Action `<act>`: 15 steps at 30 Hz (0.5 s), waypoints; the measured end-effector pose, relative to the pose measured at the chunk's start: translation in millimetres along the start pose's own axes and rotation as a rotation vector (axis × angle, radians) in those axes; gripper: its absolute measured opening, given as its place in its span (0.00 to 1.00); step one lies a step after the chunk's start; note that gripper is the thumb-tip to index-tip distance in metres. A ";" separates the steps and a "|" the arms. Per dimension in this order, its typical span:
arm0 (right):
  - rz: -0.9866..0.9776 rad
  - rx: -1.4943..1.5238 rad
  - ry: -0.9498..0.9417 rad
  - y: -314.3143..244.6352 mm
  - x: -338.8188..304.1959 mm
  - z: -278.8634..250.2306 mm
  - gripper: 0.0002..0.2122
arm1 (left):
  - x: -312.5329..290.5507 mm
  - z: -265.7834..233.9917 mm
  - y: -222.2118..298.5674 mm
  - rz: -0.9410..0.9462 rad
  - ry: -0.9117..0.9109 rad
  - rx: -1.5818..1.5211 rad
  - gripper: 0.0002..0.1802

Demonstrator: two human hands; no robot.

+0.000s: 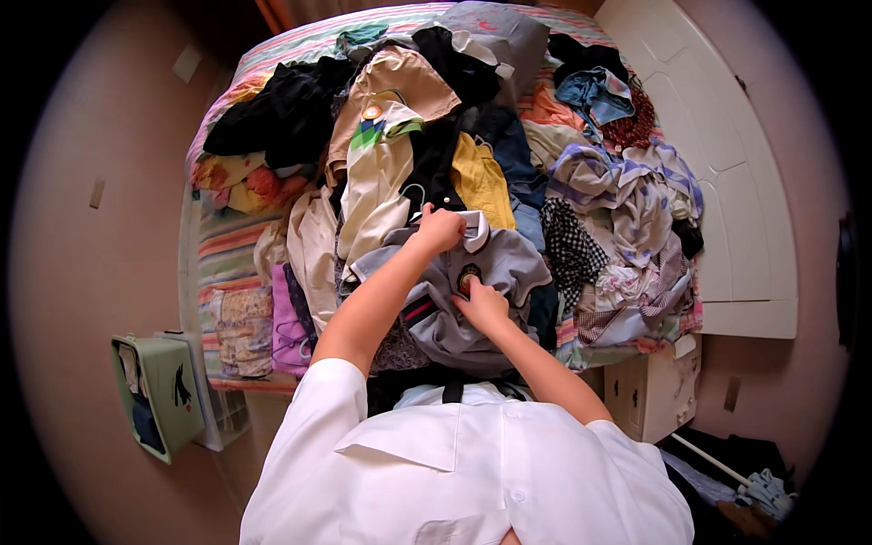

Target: The person picks up hangers and clothing items from a bed, including a polo shirt and a patterned top, fastens buttons, inserts the hangers into the garments, and hangs them on a rack.

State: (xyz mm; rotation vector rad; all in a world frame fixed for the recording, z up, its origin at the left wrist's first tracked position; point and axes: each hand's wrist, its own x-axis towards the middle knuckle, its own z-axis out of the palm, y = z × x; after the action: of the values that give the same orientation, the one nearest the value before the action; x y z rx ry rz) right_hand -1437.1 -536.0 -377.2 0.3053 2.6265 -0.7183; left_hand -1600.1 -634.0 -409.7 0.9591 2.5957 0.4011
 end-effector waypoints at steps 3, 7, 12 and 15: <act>-0.052 0.023 0.067 6.7 9.0 11.2 0.15 | 1.3 5.7 -3.8 0.044 0.039 -0.094 0.04; -0.141 0.471 0.023 38.6 15.4 14.2 0.12 | -3.2 9.8 -3.3 -0.018 0.105 -0.057 0.08; -0.041 0.655 -0.191 48.8 7.4 11.8 0.09 | -4.5 27.7 -10.3 -0.070 0.204 -0.229 0.08; 0.014 0.421 -0.168 46.3 4.1 8.4 0.08 | -11.5 30.0 -12.4 -0.069 0.206 -0.414 0.07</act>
State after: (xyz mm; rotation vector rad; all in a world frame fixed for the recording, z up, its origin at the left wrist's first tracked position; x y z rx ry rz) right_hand -1423.8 -500.9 -405.9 0.3616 2.2967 -1.2357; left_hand -1586.7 -646.5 -438.8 0.7126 2.5589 1.0178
